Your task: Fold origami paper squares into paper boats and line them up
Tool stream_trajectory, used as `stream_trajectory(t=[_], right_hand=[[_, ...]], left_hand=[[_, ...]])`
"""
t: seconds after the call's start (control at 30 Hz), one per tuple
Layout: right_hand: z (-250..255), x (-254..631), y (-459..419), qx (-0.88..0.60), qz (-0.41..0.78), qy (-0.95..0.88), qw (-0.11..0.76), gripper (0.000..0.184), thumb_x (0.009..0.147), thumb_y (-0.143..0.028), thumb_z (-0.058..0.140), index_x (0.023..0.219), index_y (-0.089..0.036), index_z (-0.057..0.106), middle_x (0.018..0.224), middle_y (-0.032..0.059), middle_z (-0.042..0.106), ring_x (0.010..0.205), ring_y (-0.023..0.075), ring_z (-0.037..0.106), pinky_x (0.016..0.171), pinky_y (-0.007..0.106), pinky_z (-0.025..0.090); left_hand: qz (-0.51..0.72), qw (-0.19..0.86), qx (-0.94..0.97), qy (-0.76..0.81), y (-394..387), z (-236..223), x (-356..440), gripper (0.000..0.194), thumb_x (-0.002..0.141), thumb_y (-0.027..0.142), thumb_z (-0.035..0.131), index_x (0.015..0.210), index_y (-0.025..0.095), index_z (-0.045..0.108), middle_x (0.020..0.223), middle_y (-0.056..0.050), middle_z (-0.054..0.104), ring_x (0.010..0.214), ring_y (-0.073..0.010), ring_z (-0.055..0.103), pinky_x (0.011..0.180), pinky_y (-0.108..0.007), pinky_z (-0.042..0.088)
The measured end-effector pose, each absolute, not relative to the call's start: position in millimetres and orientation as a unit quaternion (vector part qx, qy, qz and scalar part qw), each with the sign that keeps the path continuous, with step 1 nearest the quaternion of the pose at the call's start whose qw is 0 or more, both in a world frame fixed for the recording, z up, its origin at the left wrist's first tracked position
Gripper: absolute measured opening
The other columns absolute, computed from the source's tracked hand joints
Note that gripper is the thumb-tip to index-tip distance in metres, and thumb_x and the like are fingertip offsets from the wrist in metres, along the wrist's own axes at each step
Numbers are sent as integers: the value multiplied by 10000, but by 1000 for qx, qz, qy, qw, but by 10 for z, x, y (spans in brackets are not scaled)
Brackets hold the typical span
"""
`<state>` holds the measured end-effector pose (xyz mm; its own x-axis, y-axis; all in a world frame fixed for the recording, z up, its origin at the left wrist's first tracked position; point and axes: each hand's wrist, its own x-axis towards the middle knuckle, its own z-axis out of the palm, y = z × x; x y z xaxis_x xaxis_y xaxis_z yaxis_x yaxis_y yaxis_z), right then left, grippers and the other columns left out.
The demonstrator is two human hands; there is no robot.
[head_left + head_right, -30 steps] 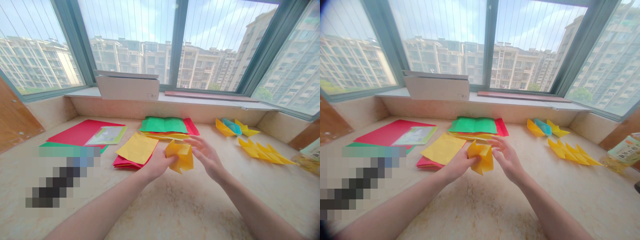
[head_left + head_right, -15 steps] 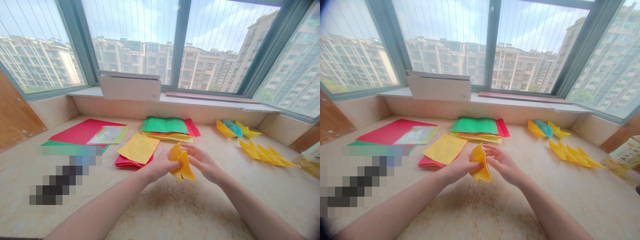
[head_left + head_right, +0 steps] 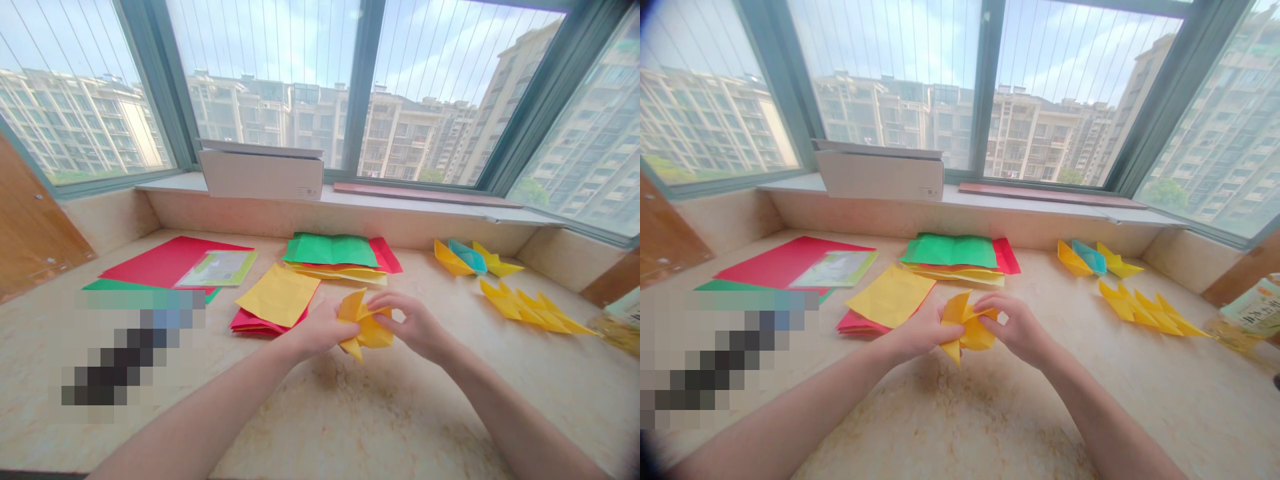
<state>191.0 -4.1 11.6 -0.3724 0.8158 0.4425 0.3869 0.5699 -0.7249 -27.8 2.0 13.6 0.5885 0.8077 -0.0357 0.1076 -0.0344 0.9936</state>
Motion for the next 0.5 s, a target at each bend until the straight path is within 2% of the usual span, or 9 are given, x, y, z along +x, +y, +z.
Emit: stream_trajectory(t=[0.23,0.37,0.5], right_hand=[[70,1922,-18,-389,249,-791,401,95,875,-213,656,889,-249,743,1111,47,727,1041,224,669,944,382,510],[103,1928,-47,-384,209,-826,356,109,893,-174,636,895,-240,722,921,15,746,872,185,674,827,322,510],[150,1909,-90,-395,138,-850,319,131,888,-166,650,783,-216,710,735,-1,679,704,159,609,669,268,454]], left_hand=[[260,599,684,325,-2,168,-298,295,731,187,615,1010,129,691,883,-60,689,785,-195,638,682,-272,477],[237,597,693,329,-19,162,-299,247,707,185,611,930,129,701,789,-32,668,696,-170,606,609,-246,450],[200,568,722,342,-49,171,-296,192,706,176,600,861,141,706,711,-1,637,643,-147,569,559,-222,406]])
